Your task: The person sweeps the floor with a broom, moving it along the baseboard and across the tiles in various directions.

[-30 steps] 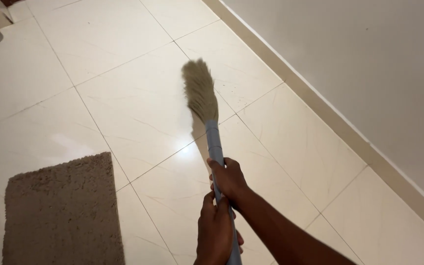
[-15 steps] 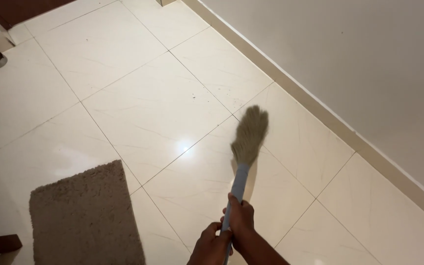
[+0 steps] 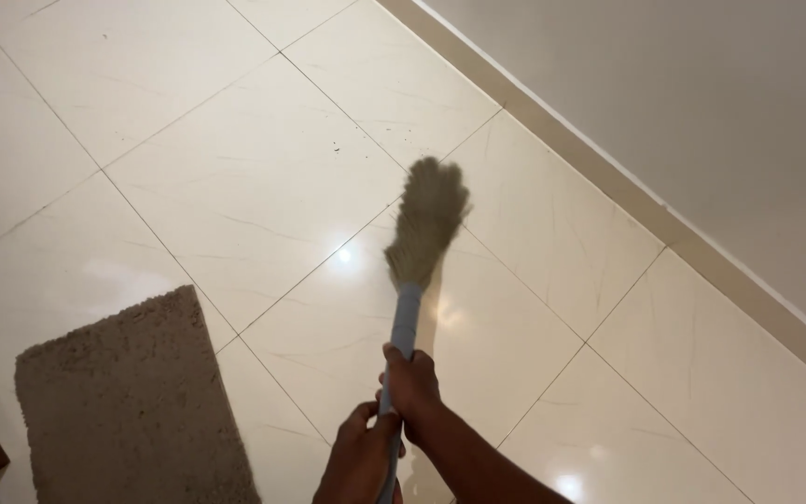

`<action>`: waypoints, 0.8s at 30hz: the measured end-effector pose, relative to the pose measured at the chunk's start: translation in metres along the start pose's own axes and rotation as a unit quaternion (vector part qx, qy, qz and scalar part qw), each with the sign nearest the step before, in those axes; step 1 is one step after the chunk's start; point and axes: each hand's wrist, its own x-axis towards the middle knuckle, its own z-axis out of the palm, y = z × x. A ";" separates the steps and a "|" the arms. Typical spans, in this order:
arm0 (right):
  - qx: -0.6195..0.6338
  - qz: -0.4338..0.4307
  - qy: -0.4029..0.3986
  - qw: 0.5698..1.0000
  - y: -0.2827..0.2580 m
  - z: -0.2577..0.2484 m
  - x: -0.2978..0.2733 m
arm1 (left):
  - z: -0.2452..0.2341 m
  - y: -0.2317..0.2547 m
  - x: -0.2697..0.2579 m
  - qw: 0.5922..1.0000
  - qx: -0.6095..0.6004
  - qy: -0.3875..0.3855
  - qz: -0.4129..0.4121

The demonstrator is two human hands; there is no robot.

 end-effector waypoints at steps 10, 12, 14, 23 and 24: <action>0.014 -0.060 -0.042 0.997 -0.054 -0.015 -0.012 | 0.027 0.049 -0.033 0.999 -0.010 0.031 0.037; 0.008 -0.047 -0.020 0.999 -0.054 -0.020 -0.026 | 0.029 0.034 -0.025 0.999 0.011 0.033 0.038; -0.002 -0.029 0.000 1.000 -0.049 -0.025 -0.038 | 0.026 -0.014 0.017 0.995 0.036 0.029 0.086; -0.037 0.071 0.025 0.996 -0.007 -0.035 -0.034 | 0.027 -0.089 0.070 0.986 0.143 0.057 0.067; -0.043 0.088 0.021 0.995 -0.003 -0.035 -0.029 | 0.026 -0.105 0.085 0.968 0.214 0.055 0.122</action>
